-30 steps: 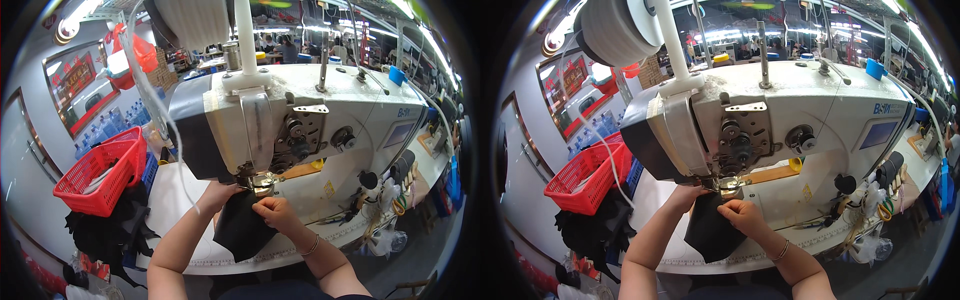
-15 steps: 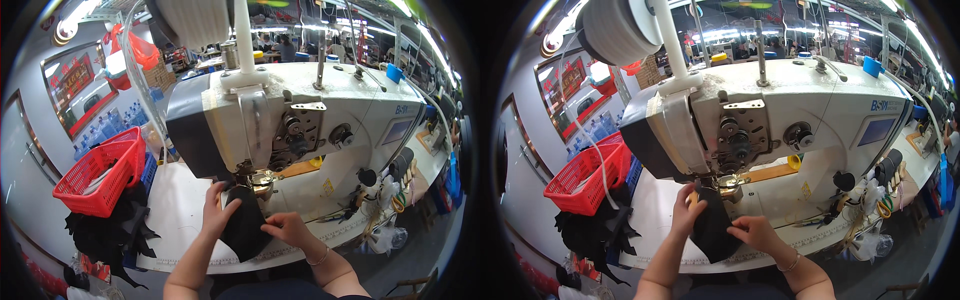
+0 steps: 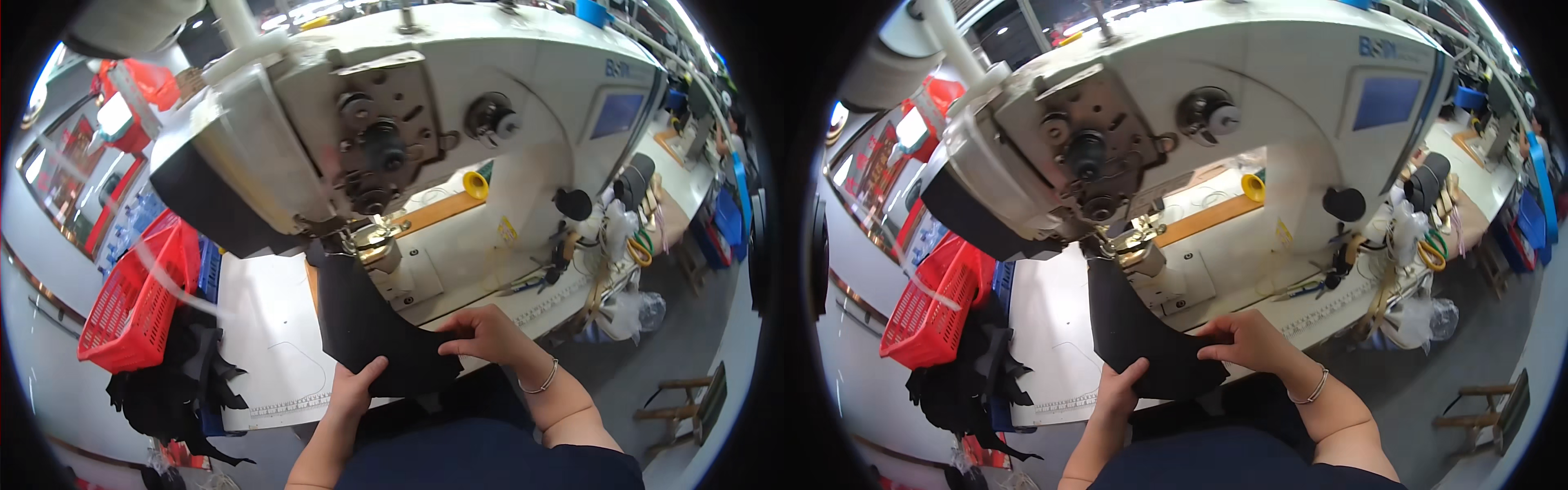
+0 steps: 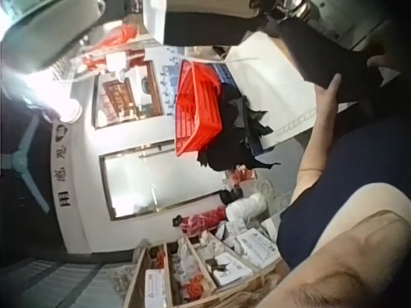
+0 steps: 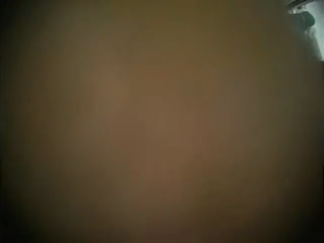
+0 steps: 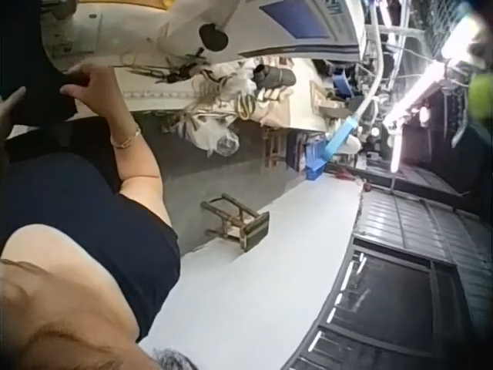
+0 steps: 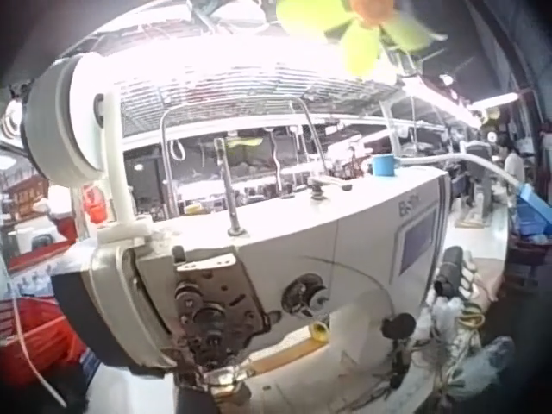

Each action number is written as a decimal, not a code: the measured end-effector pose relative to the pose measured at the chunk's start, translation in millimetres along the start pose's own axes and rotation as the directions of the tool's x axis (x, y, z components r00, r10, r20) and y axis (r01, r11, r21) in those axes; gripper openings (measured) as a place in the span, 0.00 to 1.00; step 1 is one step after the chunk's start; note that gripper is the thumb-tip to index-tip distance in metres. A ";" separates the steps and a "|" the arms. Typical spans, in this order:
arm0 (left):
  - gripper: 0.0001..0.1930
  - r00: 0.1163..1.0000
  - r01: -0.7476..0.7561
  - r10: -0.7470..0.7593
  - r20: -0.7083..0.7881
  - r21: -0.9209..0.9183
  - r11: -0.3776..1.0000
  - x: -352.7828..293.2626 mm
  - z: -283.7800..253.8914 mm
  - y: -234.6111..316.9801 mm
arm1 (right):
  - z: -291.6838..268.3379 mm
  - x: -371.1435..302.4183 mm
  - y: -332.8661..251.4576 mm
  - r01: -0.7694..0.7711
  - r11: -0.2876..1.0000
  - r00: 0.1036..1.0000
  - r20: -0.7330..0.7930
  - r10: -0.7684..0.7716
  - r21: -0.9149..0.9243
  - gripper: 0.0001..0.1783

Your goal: Using an industrial sewing machine to stitch together components of a black shoe upper.

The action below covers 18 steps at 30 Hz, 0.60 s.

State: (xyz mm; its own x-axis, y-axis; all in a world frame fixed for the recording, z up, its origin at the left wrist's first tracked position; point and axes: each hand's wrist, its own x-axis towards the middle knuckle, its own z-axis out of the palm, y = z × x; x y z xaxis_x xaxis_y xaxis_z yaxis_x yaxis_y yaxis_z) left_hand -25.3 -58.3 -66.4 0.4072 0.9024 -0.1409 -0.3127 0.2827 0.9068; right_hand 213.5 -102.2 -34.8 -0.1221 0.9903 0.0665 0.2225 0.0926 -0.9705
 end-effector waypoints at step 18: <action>0.22 0.997 -0.007 0.009 -0.078 0.019 1.000 -2.6 3.4 -2.9 | 5.2 -10.2 9.8 -0.075 0.997 0.990 -0.117 0.077 0.016 0.08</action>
State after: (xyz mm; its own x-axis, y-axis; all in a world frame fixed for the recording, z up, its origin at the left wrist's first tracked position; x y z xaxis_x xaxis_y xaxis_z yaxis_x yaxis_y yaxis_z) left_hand -22.6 -62.5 -67.4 0.3362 0.9274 -0.1637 -0.2996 0.2702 0.9150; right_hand 211.9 -112.0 -46.1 0.0089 0.9998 0.0185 0.2153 0.0162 -0.9764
